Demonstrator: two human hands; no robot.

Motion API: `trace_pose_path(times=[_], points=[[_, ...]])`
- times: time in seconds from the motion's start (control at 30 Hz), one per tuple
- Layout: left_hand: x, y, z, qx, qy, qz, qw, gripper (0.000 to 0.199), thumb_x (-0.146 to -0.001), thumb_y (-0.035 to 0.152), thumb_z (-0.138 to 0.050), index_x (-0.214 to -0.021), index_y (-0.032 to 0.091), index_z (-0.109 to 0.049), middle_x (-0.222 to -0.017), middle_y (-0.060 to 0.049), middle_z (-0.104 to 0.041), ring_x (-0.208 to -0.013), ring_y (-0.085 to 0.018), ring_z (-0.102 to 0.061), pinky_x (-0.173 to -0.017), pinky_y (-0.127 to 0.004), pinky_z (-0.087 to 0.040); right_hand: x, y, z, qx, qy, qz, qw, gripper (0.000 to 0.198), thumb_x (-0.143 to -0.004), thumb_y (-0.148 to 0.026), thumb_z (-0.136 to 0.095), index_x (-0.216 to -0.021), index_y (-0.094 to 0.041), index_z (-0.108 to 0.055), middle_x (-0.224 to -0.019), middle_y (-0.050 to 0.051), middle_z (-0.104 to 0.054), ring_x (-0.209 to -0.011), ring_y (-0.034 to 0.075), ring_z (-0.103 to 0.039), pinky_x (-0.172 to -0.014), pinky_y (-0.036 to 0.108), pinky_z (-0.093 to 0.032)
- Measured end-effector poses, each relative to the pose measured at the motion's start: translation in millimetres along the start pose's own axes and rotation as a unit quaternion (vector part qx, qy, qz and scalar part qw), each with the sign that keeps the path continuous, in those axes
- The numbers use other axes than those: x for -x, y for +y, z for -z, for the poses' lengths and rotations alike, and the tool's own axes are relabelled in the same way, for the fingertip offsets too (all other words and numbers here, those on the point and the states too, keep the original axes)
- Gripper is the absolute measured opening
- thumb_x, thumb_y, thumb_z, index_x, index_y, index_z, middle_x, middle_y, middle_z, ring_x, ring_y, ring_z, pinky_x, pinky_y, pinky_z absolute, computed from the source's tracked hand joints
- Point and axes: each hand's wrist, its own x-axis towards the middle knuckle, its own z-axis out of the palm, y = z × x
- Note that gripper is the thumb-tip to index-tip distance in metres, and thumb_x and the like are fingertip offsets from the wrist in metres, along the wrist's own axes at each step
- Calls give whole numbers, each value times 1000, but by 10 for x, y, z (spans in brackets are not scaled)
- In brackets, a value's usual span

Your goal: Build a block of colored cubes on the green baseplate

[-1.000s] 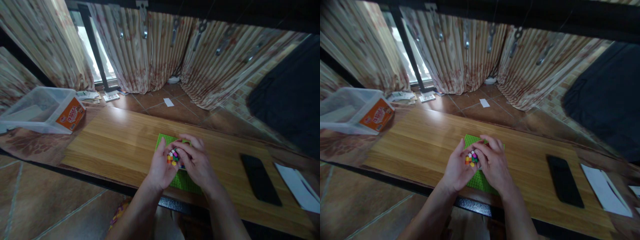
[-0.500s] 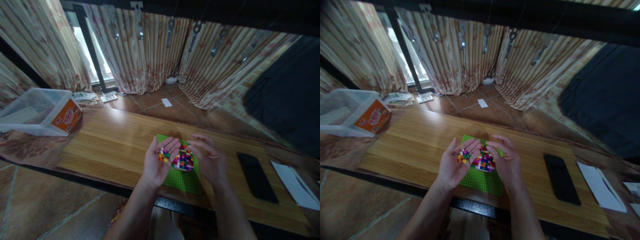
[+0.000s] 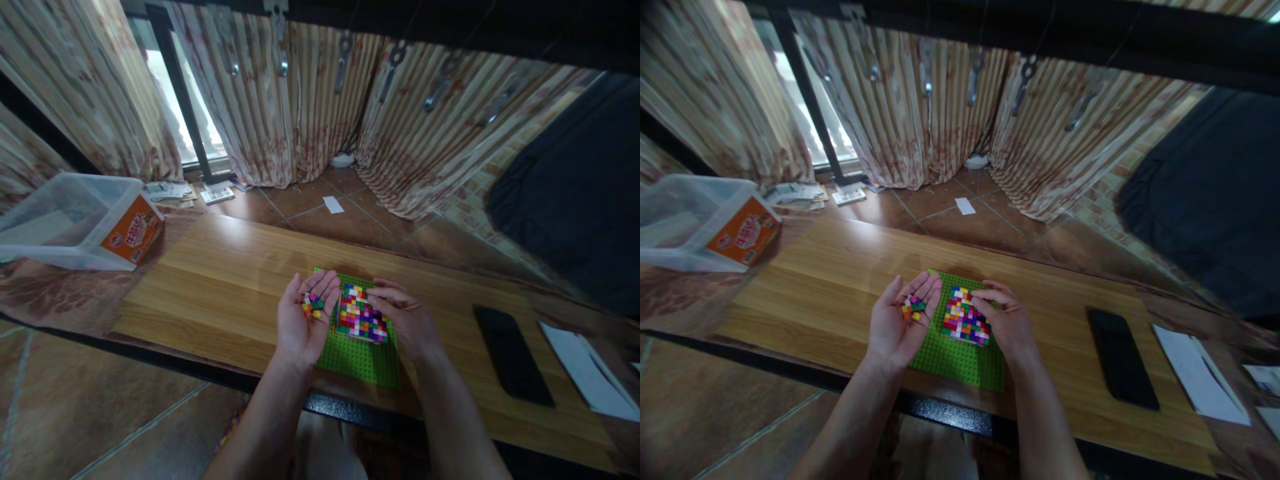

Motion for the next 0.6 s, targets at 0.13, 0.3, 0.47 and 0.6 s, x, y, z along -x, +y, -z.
trace_pose_path(times=[0.13,0.3,0.47,0.6], points=[[3,-1,-4,-1,-1,1,1000,31,-90,32,-50,-88,6,-68,-94,-18,-72,-88,-19,-70,-81,-26,-56,10,-4,-51,-62,10,-48,997,23,-57,-36,-83,-76,-25,-77,-102,5,-71,-102,24,-63,-90,42,-48],[16,-12,-4,-6,-4,17,1000,32,-89,34,-51,-92,7,-68,-95,-17,-72,-88,-19,-70,-82,-28,-55,38,-41,-96,-134,-1,-129,983,37,-53,-35,-86,-87,-24,-76,-82,2,-74,-71,18,-66,-72,36,-53],[30,-27,5,-11,-29,32,999,37,-88,39,-51,-96,7,-69,-99,-18,-72,-94,-22,-69,-88,-31,-53,23,-16,-90,-161,-8,-148,976,34,-52,-35,-87,-82,-23,-76,-77,1,-75,-65,17,-65,-70,36,-53],[45,-54,-3,-17,-47,46,998,40,-88,41,-51,-101,8,-69,-104,-19,-71,-101,-24,-67,-92,-34,-52,10,-13,-101,-148,-5,-128,981,33,-52,-36,-86,-80,-23,-77,-72,1,-73,-60,16,-64,-65,35,-52]])
